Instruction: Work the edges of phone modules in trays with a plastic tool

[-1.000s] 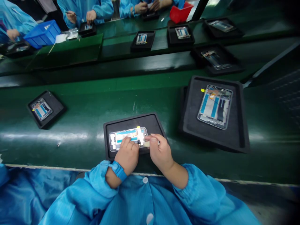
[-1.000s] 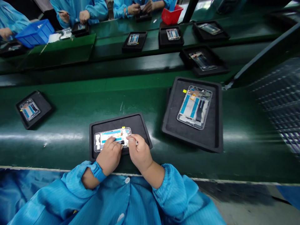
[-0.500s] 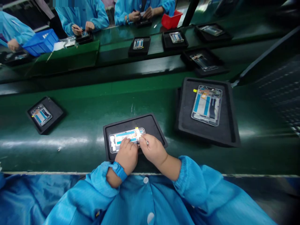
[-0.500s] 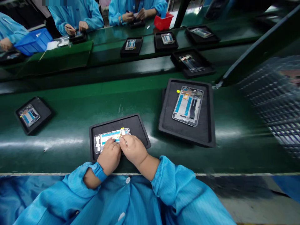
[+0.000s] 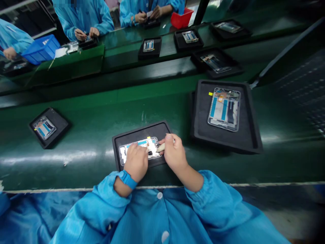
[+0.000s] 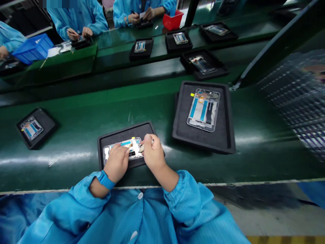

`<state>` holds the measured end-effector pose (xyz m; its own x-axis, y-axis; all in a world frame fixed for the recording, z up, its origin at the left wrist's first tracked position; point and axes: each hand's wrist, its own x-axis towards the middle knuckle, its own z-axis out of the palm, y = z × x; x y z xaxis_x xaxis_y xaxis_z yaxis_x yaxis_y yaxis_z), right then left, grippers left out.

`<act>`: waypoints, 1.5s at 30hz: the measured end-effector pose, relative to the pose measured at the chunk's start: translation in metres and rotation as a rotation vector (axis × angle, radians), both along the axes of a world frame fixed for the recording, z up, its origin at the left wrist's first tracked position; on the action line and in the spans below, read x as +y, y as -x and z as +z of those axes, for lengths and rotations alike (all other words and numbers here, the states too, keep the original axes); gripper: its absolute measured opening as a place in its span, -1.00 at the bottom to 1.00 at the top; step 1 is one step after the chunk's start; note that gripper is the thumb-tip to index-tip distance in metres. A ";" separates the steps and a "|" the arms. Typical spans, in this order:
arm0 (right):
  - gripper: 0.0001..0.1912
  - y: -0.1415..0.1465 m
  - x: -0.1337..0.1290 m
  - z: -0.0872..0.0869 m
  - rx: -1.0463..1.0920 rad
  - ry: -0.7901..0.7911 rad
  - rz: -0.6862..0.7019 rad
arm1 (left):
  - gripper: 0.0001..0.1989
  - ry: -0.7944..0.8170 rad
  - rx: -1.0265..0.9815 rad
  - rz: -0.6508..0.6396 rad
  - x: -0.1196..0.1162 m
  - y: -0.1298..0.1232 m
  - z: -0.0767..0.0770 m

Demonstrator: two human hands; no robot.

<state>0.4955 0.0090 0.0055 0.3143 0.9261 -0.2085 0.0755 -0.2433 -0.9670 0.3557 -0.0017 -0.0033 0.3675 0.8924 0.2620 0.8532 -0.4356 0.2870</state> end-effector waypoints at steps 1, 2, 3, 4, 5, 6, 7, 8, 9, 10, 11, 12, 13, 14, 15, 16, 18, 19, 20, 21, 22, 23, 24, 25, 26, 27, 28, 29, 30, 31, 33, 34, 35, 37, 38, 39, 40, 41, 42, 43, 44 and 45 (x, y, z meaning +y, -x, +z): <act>-0.60 0.000 0.000 0.000 0.002 0.002 -0.002 | -0.79 0.018 0.026 0.021 0.006 0.000 0.001; -0.59 0.000 0.000 -0.001 0.002 0.006 -0.006 | -0.78 0.038 0.061 0.034 0.011 0.000 0.001; -0.58 0.000 0.000 -0.001 0.000 0.011 -0.013 | -0.78 0.059 0.094 0.036 0.016 0.000 0.001; -0.57 0.000 0.000 -0.002 -0.003 0.018 -0.017 | -0.77 0.081 0.118 0.033 0.020 0.000 -0.001; -0.56 0.000 0.000 -0.003 -0.007 0.027 -0.017 | -0.78 0.101 0.127 0.031 0.023 0.001 -0.002; -0.56 0.000 0.000 -0.003 -0.008 0.037 -0.010 | -0.81 0.122 0.122 0.033 0.025 0.003 -0.004; -0.55 0.000 0.000 -0.003 -0.007 0.046 -0.001 | -0.83 0.144 0.108 0.036 0.027 0.005 -0.006; -0.55 0.000 0.000 -0.003 -0.005 0.053 0.010 | -0.83 0.167 0.093 0.038 0.028 0.007 -0.007; -0.54 0.000 0.000 -0.003 -0.003 0.059 0.022 | -0.83 0.189 0.082 0.034 0.028 0.008 -0.007; -0.54 0.001 0.001 -0.003 -0.003 0.062 0.029 | -0.82 0.206 0.077 0.027 0.028 0.010 -0.007; -0.54 0.001 0.001 -0.002 -0.003 0.063 0.032 | -0.81 0.218 0.078 0.018 0.028 0.011 -0.007; -0.53 0.001 0.002 -0.002 -0.002 0.062 0.030 | -0.82 0.223 0.080 0.015 0.028 0.011 -0.007; -0.52 0.001 0.003 -0.001 0.001 0.062 0.027 | -0.84 0.219 0.078 0.022 0.028 0.011 -0.006; -0.52 0.001 0.004 0.000 0.007 0.066 0.024 | -0.85 0.210 0.071 0.037 0.028 0.011 -0.005; -0.51 0.000 0.006 0.001 0.015 0.072 0.024 | -0.87 0.201 0.060 0.049 0.028 0.010 -0.005; -0.51 0.000 0.007 0.002 0.026 0.078 0.028 | -0.87 0.194 0.049 0.054 0.028 0.010 -0.005; -0.51 0.001 0.012 0.002 0.046 0.081 0.036 | -0.85 0.170 0.045 0.036 0.026 0.011 -0.005; -0.52 0.002 0.014 0.002 0.054 0.074 0.037 | -0.84 0.149 0.056 0.017 0.025 0.012 -0.006; -0.52 0.003 0.016 0.001 0.061 0.058 0.033 | -0.82 0.120 0.076 -0.003 0.024 0.013 -0.006; -0.53 0.005 0.018 -0.001 0.066 0.036 0.026 | -0.81 0.085 0.100 -0.019 0.023 0.014 -0.007; -0.54 0.007 0.020 -0.003 0.067 0.012 0.019 | -0.80 0.047 0.124 -0.029 0.023 0.015 -0.008; -0.55 0.010 0.022 -0.005 0.064 -0.016 0.015 | -0.80 0.011 0.145 -0.034 0.022 0.015 -0.009; -0.56 0.012 0.023 -0.008 0.057 -0.044 0.015 | -0.80 -0.020 0.163 -0.037 0.021 0.014 -0.009; -0.56 0.015 0.023 -0.011 0.047 -0.069 0.021 | -0.80 -0.045 0.177 -0.039 0.020 0.013 -0.010; -0.57 0.017 0.024 -0.013 0.034 -0.088 0.028 | -0.80 -0.064 0.187 -0.040 0.020 0.012 -0.010; -0.58 0.018 0.023 -0.016 0.021 -0.101 0.037 | -0.80 -0.076 0.193 -0.041 0.020 0.010 -0.010; -0.59 0.019 0.023 -0.018 0.010 -0.110 0.045 | -0.81 -0.083 0.197 -0.042 0.020 0.009 -0.010; -0.59 0.020 0.022 -0.019 0.001 -0.115 0.051 | -0.81 -0.087 0.198 -0.042 0.020 0.008 -0.009; -0.60 0.020 0.022 -0.021 -0.006 -0.118 0.055 | -0.81 -0.091 0.197 -0.041 0.020 0.007 -0.009; -0.60 0.020 0.021 -0.022 -0.014 -0.122 0.055 | -0.82 -0.094 0.194 -0.039 0.020 0.006 -0.009; -0.61 0.019 0.020 -0.023 -0.028 -0.131 0.058 | -0.82 -0.107 0.185 -0.036 0.020 0.005 -0.009; -0.62 0.019 0.020 -0.024 -0.033 -0.136 0.060 | -0.83 -0.112 0.180 -0.036 0.020 0.005 -0.009; -0.62 0.019 0.020 -0.024 -0.039 -0.142 0.064 | -0.83 -0.116 0.175 -0.036 0.019 0.005 -0.010; -0.63 0.019 0.020 -0.025 -0.054 -0.160 0.072 | -0.83 -0.122 0.168 -0.031 0.019 0.005 -0.011; -0.63 0.019 0.019 -0.025 -0.065 -0.172 0.076 | -0.83 -0.123 0.167 -0.030 0.019 0.005 -0.011; -0.64 0.019 0.019 -0.025 -0.082 -0.188 0.078 | -0.83 -0.123 0.166 -0.029 0.019 0.005 -0.012; -0.65 0.019 0.019 -0.025 -0.102 -0.207 0.079 | -0.84 -0.122 0.166 -0.027 0.019 0.005 -0.012; -0.66 0.019 0.019 -0.025 -0.119 -0.225 0.081 | -0.83 -0.119 0.167 -0.026 0.019 0.005 -0.012; -0.67 0.019 0.019 -0.025 -0.128 -0.237 0.082 | -0.83 -0.115 0.170 -0.025 0.018 0.005 -0.012; -0.67 0.019 0.019 -0.025 -0.130 -0.240 0.083 | -0.83 -0.111 0.173 -0.024 0.018 0.004 -0.012; -0.68 0.019 0.019 -0.025 -0.124 -0.236 0.084 | -0.83 -0.107 0.176 -0.021 0.018 0.004 -0.012; -0.68 0.019 0.019 -0.025 -0.113 -0.227 0.086 | -0.82 -0.103 0.179 -0.019 0.018 0.004 -0.012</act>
